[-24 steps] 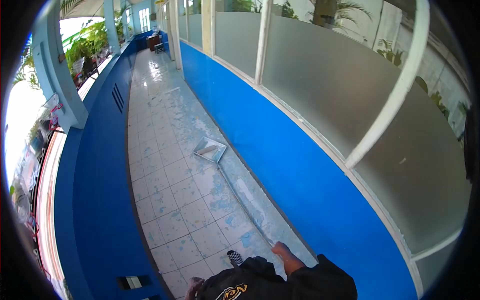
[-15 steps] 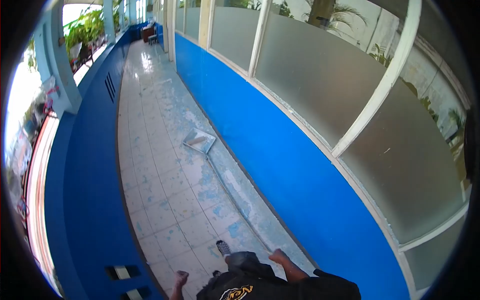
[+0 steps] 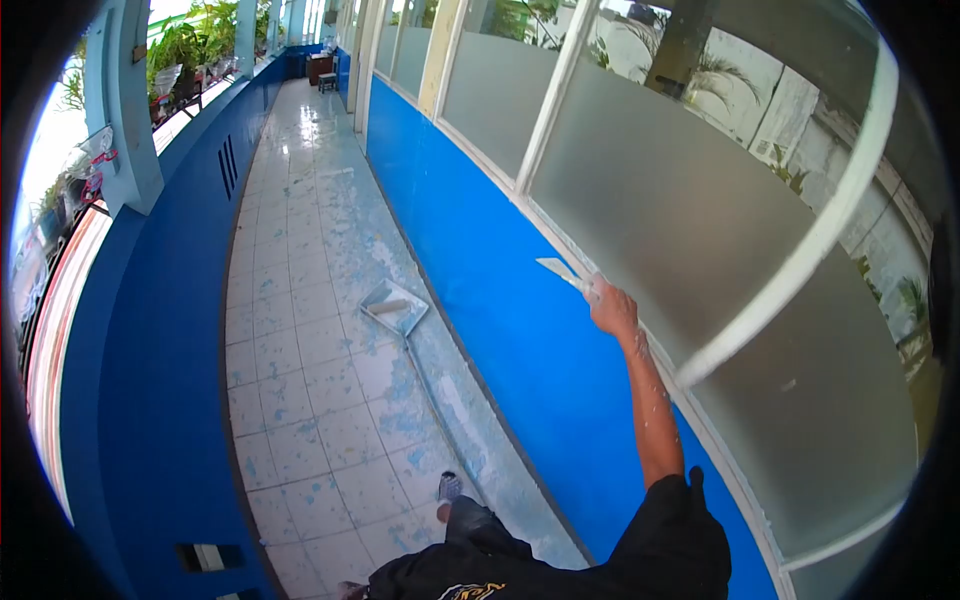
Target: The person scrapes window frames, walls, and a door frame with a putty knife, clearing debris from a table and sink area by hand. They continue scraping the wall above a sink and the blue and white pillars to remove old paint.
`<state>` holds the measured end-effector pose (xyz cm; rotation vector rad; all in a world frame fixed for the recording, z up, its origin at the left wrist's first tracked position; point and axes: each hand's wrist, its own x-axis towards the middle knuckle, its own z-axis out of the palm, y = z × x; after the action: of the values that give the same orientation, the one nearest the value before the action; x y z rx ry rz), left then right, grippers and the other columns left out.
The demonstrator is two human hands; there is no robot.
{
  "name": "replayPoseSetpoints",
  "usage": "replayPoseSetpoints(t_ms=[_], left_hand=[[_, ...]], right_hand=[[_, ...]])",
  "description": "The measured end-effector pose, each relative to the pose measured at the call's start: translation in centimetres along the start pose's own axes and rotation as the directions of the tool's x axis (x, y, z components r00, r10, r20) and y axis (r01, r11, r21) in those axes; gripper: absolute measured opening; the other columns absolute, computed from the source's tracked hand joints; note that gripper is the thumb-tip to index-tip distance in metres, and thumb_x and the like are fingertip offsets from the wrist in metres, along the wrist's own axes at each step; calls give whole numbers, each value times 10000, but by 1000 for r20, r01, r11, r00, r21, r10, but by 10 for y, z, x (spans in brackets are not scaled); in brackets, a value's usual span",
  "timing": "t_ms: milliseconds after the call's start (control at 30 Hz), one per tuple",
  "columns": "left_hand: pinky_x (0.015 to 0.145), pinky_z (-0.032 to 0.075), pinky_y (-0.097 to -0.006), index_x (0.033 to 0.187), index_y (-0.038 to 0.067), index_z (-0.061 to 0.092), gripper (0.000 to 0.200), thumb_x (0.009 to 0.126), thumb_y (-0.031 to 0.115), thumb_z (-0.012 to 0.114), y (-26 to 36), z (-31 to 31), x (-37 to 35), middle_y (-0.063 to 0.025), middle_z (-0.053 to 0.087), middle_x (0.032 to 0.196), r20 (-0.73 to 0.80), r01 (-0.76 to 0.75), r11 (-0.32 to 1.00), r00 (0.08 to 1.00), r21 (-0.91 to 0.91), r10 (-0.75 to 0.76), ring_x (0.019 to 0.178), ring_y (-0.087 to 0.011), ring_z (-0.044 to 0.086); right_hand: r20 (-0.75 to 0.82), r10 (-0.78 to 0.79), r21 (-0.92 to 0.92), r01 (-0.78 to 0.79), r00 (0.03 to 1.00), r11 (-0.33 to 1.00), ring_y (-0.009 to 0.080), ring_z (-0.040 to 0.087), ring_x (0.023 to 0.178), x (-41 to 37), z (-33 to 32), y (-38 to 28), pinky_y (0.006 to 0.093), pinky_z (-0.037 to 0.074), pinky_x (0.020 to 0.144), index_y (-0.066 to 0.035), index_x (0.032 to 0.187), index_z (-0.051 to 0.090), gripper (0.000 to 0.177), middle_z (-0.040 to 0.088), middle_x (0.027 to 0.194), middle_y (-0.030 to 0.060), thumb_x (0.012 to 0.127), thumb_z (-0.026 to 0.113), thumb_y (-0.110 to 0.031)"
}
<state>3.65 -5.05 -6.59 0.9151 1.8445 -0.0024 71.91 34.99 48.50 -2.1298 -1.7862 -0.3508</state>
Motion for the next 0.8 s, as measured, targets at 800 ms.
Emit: replayPoseSetpoints(t_ms=[800], left_hand=[[537, 533, -359, 847, 49, 764, 212, 859, 255, 718, 374, -114, 235, -70, 730, 725, 139, -34, 968, 988, -248, 70, 577, -194, 672]], right_hand=[[617, -37, -264, 251, 786, 931, 424, 696, 809, 318, 18, 49, 550, 543, 761, -53, 814, 744, 98, 723, 856, 217, 792, 699, -137]])
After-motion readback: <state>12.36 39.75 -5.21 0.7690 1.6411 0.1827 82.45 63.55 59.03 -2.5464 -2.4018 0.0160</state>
